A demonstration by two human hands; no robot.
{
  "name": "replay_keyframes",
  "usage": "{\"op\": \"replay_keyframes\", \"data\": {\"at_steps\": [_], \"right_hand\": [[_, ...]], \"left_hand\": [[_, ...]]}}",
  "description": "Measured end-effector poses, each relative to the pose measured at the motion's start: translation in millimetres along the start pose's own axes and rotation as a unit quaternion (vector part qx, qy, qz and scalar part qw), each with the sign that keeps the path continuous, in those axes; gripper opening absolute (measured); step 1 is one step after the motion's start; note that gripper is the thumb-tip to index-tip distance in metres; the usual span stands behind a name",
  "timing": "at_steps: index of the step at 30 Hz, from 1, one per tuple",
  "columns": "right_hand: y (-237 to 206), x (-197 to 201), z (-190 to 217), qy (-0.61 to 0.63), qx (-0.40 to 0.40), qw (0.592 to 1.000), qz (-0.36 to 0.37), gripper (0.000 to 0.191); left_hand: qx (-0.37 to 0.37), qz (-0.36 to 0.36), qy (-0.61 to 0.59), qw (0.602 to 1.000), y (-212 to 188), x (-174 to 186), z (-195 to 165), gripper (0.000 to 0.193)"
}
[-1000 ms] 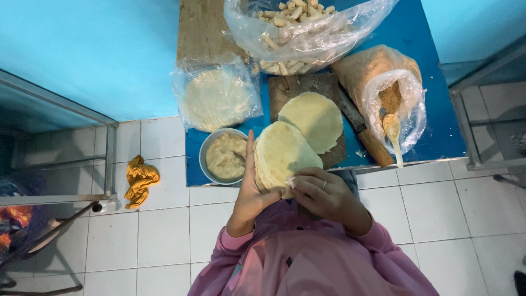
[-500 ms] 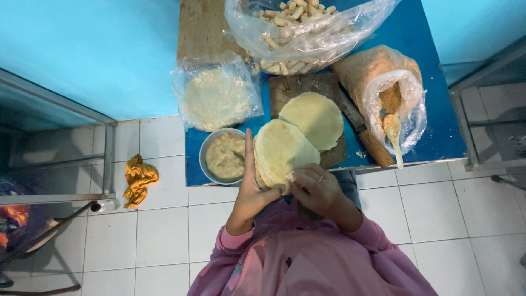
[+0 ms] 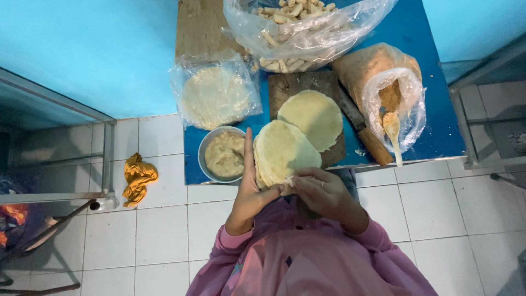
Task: The person sits at a blue table holding a large round flat cake-like food item and repeatedly peels thin layers of skin off it by hand, tearing the pieces free and setting them aside while turning the item to work over new areas. A bowl of scraped material and bags of similar pieces sit on the table.
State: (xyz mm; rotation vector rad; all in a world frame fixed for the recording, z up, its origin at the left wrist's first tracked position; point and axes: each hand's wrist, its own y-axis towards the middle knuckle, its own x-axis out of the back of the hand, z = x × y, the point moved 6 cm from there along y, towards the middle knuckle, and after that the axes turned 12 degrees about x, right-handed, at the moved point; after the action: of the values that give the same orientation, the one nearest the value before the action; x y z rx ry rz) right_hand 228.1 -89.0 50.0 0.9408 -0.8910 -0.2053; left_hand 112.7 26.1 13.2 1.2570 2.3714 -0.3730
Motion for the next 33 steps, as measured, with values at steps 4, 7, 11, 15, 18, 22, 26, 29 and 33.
{"op": "replay_keyframes", "data": {"at_steps": [4,7,11,15,18,22,26,29,33], "right_hand": [[2.6,-0.2,12.1,-0.051,0.065,0.997,0.006,0.041],[-1.3,-2.4,14.0,-0.066,0.069,0.995,-0.003,0.041],[-13.2,-6.8,9.1,-0.084,0.041,0.996,-0.001,0.044],[-28.5,-0.2,-4.3,0.009,-0.076,0.995,-0.067,0.049],[-33.2,5.0,-2.8,0.031,-0.074,0.995,-0.053,0.056],[-28.3,-0.6,-2.9,0.041,-0.091,0.995,-0.023,0.049],[-15.7,-1.8,9.2,-0.004,0.025,1.000,0.014,0.047],[-13.6,-2.4,13.6,-0.037,0.087,0.995,0.024,0.046],[-22.8,-8.3,7.6,-0.057,0.107,0.992,-0.022,0.045]], "left_hand": [[0.020,-0.004,-0.022,1.000,-4.2,-3.1,-1.0,0.125],[0.020,-0.003,-0.013,1.000,-6.0,-5.9,-2.1,0.126],[0.017,0.020,-0.013,1.000,-6.0,-11.4,-1.8,0.127],[0.017,0.025,0.009,0.999,-5.2,-11.9,-1.8,0.126],[0.028,0.019,0.008,0.999,-4.9,-10.2,-0.8,0.126],[0.028,0.027,0.002,0.999,-4.9,-11.3,0.4,0.124],[0.025,0.019,-0.013,0.999,-2.1,-10.3,2.2,0.127],[0.016,0.010,-0.007,1.000,-1.6,-8.6,2.1,0.129],[-0.016,0.019,0.021,0.999,-1.6,-10.6,0.7,0.134]]}}
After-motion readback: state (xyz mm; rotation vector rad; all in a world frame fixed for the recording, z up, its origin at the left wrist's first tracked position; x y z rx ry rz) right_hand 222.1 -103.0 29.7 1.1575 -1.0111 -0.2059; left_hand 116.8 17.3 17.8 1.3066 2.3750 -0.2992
